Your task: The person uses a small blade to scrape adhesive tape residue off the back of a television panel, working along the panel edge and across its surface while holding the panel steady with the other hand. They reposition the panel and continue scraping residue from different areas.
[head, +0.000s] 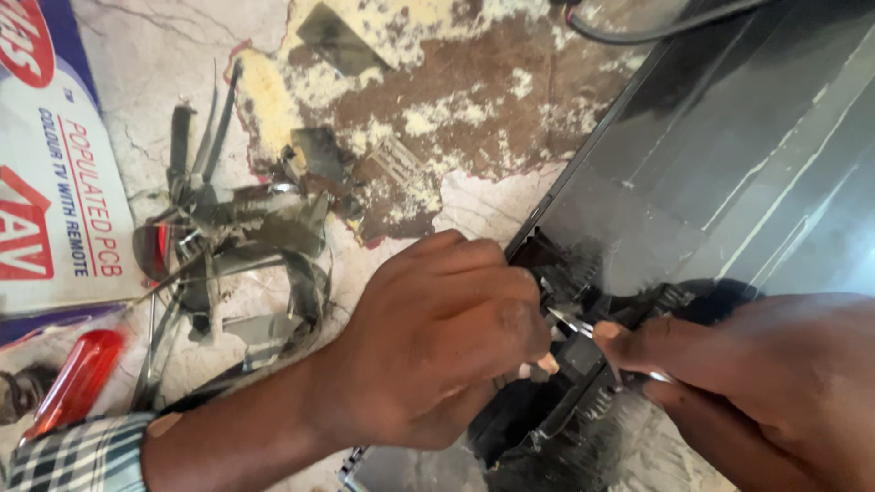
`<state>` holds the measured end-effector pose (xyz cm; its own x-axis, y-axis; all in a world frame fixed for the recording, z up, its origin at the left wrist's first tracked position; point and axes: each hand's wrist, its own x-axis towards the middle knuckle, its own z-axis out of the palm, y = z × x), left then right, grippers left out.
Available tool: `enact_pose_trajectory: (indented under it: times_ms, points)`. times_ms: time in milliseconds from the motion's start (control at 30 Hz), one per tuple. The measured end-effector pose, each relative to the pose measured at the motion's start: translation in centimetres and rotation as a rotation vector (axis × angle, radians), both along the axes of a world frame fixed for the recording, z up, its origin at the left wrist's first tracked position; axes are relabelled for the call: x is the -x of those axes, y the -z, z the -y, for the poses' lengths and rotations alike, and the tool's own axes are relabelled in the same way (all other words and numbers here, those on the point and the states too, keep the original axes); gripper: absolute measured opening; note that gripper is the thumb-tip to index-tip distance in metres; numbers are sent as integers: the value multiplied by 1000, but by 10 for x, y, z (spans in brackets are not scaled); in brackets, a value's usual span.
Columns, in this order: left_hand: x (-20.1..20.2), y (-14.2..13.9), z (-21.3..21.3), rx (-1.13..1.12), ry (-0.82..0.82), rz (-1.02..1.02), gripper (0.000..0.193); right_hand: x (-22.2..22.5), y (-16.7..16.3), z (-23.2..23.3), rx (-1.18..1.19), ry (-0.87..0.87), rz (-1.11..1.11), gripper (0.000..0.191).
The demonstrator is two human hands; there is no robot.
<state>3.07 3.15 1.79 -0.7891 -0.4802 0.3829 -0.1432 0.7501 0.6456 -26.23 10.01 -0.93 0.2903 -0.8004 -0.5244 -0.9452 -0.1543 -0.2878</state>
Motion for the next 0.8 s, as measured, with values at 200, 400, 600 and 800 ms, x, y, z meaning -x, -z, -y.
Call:
enact_pose_trajectory:
  times_ms: [200,400,600,800]
  points:
    - [7,-5,1,-2,-11,-33,32,4,2,-10,90,40,127,45]
    - [5,-6,2,-41,-13,-14,30,7,5,-7,177,-22,281,46]
    - [5,-2,-1,-14,-29,-37,31,1,3,-15,213,-16,219,50]
    - [4,-1,-1,-41,-19,-40,27,-7,3,-17,229,-59,134,47]
